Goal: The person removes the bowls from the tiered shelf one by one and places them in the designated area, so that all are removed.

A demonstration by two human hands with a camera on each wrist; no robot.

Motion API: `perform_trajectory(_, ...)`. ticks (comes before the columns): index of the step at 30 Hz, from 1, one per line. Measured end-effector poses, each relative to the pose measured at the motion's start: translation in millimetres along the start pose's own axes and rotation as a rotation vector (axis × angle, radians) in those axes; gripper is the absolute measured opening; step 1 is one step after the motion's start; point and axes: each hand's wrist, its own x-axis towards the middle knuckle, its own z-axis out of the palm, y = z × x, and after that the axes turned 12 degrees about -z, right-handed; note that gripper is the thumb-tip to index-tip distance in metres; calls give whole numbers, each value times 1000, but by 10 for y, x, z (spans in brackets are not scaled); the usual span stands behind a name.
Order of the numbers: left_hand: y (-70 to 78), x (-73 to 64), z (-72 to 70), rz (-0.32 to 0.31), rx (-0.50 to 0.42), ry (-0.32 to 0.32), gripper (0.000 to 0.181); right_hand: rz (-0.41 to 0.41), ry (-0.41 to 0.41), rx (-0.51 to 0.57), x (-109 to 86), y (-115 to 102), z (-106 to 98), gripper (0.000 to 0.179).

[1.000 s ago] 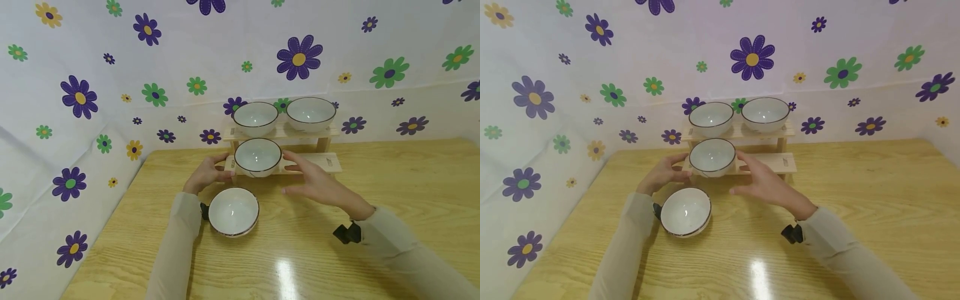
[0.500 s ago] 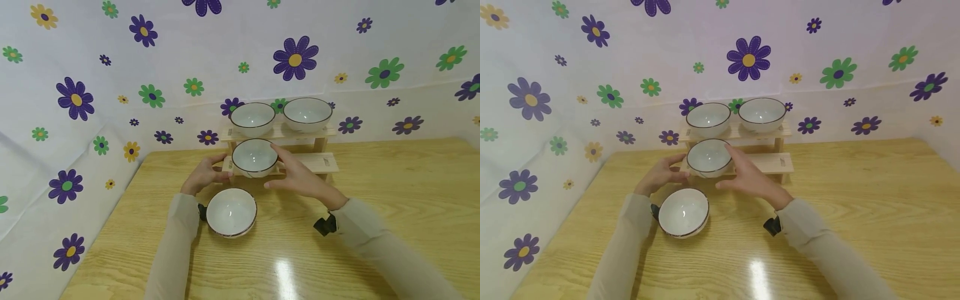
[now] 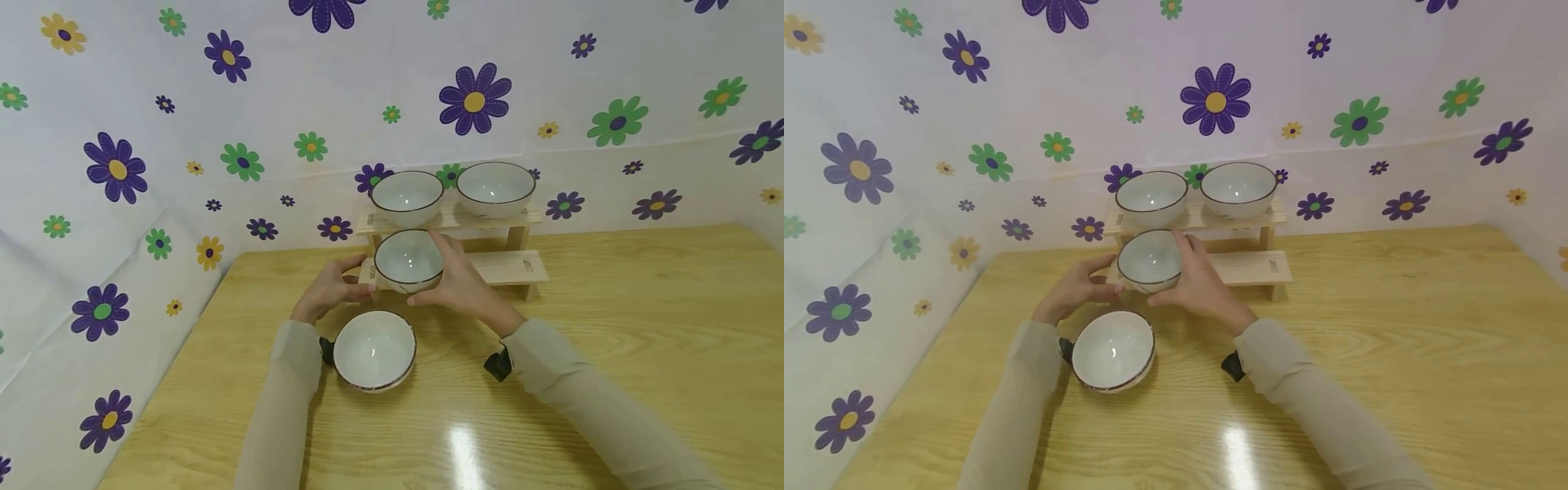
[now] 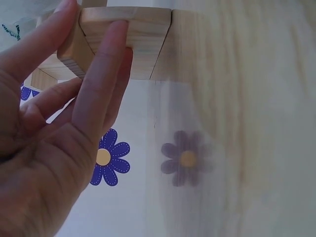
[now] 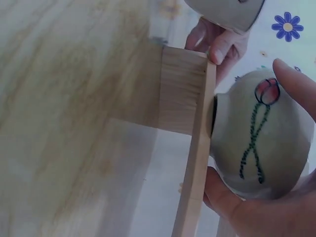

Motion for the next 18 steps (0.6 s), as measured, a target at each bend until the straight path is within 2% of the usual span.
perform_trajectory(10, 10, 20, 4, 8, 6, -3, 81, 59, 62, -48, 5, -30, 79, 128)
perform_trajectory(18, -9, -6, 5, -19, -12, 14, 79, 79, 51, -79, 22, -49, 103, 129)
